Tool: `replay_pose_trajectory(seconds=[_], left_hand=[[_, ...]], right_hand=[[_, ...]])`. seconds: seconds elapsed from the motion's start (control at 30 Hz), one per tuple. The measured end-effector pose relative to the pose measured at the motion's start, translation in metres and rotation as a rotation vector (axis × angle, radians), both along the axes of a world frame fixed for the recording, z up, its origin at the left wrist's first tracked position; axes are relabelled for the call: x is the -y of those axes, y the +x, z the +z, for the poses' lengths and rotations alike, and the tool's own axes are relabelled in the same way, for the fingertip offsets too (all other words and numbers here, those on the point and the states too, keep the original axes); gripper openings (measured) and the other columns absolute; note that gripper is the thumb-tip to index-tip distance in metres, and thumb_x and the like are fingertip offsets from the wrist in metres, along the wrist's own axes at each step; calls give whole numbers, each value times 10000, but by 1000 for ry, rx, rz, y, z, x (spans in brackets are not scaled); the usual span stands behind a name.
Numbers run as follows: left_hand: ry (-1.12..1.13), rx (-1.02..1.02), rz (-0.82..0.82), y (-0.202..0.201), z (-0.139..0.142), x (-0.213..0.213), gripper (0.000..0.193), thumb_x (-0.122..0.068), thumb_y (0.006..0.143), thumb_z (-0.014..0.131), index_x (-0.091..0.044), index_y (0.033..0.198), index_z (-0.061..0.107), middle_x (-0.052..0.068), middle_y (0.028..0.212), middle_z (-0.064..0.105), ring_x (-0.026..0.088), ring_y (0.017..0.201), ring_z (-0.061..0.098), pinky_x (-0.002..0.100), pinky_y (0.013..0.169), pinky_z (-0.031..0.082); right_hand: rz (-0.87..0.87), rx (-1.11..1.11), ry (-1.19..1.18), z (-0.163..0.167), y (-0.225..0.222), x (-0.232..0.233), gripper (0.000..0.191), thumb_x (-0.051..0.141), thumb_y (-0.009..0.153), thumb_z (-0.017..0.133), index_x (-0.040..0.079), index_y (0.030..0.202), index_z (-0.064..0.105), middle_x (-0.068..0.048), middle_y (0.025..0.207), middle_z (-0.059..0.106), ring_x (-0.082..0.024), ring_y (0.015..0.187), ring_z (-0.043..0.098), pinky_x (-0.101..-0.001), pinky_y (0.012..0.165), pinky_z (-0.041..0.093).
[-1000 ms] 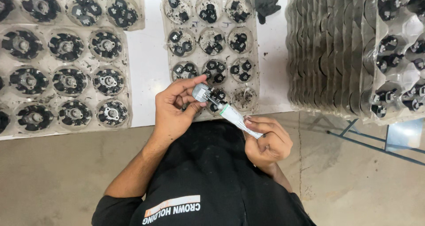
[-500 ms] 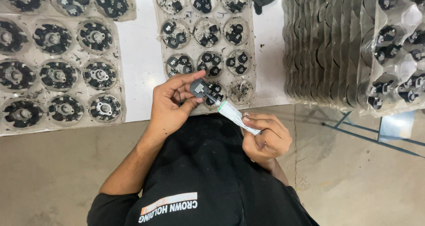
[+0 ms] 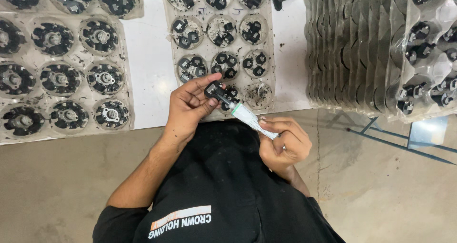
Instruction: The person holds a small black electrical component in one hand and an adhesive tube in the other, squeezing adhesive onto the component. They place the treated component back into a plastic tray, pick up the next one, and repeat the process for successive components, at one point wiping the tube nozzle with a cloth.
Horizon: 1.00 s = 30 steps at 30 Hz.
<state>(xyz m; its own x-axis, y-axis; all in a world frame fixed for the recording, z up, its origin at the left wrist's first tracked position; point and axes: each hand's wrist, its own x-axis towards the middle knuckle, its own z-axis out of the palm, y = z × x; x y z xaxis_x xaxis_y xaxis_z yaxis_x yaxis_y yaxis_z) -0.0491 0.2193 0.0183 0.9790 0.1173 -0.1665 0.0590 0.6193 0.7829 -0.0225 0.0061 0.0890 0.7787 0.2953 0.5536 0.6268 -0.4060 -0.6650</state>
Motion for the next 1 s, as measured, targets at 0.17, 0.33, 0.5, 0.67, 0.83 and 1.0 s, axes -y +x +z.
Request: replay_pose_trajectory(seconds=[0.17, 0.33, 0.5, 0.67, 0.83, 1.0], left_hand=[[-76, 10, -23, -5, -7, 8, 443, 31, 1024, 664, 42, 1458, 574, 92, 1232, 686, 106, 1018, 660, 278, 965, 574], [-129, -29, -96, -8, -11, 9, 451, -149, 1014, 677, 39, 1414, 586, 69, 1335, 689, 106, 938, 668, 279, 911, 587], [-122, -4, -134, -10, -13, 11, 450, -181, 1041, 672, 46, 1423, 602, 88, 1285, 701, 114, 926, 666, 295, 912, 596], [-149, -4, -135, -10, -12, 10, 456, -208, 1021, 670, 52, 1388, 594, 58, 1254, 715, 108, 909, 663, 297, 905, 595], [-187, 22, -148, -9, -8, 9, 461, -217, 1058, 665, 70, 1415, 613, 80, 1127, 714, 116, 909, 657, 315, 913, 605], [-285, -8, -147, -7, -13, 8, 433, -196, 1039, 655, 76, 1373, 613, 98, 1189, 728, 127, 903, 671, 306, 880, 602]], right_hand=[[-60, 30, 88, -11, 2, -4, 564, -227, 743, 759, 77, 672, 289, -175, 894, 718, -314, 862, 759, -357, 706, 598], [-42, 113, 103, -12, 3, -1, 579, -246, 755, 734, 87, 667, 268, -147, 850, 704, -317, 851, 765, -402, 735, 647], [-42, 91, 96, -10, 2, -1, 550, -250, 735, 712, 81, 640, 284, -144, 826, 684, -317, 837, 757, -429, 771, 661], [-37, 58, 109, -11, 2, -1, 546, -256, 725, 713, 74, 642, 286, -146, 825, 678, -314, 847, 756, -432, 780, 673], [-32, 55, 107, -12, 3, -1, 534, -265, 722, 712, 65, 643, 298, -152, 835, 679, -309, 850, 754, -435, 779, 678], [-17, 15, 86, -11, 4, 3, 551, -254, 726, 719, 76, 643, 286, -148, 829, 680, -296, 829, 747, -418, 758, 664]])
